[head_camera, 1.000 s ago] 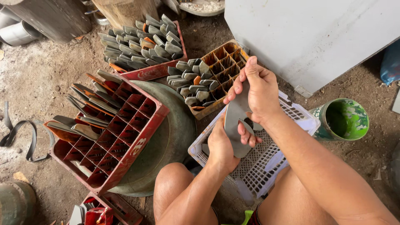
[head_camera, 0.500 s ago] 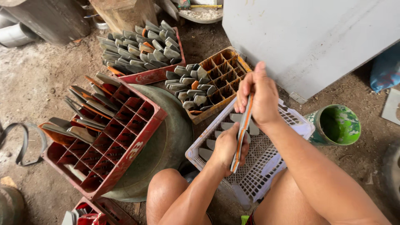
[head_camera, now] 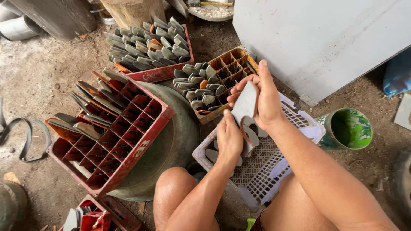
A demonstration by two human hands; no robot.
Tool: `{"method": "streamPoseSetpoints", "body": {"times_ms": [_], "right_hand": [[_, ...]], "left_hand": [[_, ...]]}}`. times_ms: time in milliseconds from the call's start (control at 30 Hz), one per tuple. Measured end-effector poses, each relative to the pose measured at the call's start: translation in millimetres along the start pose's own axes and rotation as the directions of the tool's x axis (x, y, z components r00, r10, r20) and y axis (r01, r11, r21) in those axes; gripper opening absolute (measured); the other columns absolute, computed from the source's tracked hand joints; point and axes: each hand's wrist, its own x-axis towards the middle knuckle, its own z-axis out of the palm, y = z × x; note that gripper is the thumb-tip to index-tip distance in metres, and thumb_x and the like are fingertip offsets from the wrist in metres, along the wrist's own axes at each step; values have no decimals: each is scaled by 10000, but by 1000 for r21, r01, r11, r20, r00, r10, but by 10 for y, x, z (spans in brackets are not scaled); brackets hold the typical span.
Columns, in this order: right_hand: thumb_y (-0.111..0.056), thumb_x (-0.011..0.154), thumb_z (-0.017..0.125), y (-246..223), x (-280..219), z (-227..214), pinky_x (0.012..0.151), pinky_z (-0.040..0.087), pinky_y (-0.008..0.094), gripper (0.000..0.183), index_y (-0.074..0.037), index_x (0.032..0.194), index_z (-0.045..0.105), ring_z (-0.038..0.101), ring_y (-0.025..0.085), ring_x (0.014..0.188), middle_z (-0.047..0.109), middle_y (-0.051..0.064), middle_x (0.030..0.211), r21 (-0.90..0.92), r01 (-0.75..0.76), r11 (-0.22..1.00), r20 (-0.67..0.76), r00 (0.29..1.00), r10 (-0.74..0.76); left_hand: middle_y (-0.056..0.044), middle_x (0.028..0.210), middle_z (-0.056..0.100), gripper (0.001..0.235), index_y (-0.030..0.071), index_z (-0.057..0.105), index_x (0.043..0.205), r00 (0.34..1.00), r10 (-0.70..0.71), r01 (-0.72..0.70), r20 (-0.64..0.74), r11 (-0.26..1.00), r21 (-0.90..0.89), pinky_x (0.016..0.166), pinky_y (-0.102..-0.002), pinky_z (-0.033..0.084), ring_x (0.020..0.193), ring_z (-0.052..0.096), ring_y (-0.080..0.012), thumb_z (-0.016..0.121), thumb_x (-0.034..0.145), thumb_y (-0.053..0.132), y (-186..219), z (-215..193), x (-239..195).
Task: The person sits on the ground and repeatedly picks up two curved gray plastic pieces and one orange plastic piece from crates. They align the pieces together by hand and place the assembled unit into a white plastic basket. The person continues this process for multiple units.
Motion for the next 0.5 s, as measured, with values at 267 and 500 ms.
{"method": "streamPoseSetpoints", "body": {"times_ms": [267, 500], "right_hand": [[-513, 1056, 503, 19, 36, -36, 554, 589, 473, 578, -37, 729, 531, 659, 315, 548, 571, 135, 622, -91, 140, 986, 37, 990, -137], [-393, 1104, 456, 138, 77, 5, 507, 564, 452, 521, -50, 714, 491, 596, 265, 496, 542, 121, 596, -174, 240, 955, 38, 971, -237]], "left_hand": [[-70, 579, 508, 681, 53, 513, 787, 957, -207, 271, 204, 891, -364, 503, -393, 564, 479, 560, -224, 196, 1066, 587, 226, 20, -85], [-73, 552, 449, 741, 38, 473, 718, 986, -111, 134, 128, 972, -191, 459, -421, 559, 430, 521, -237, 139, 1054, 607, 222, 8, -22]]}}
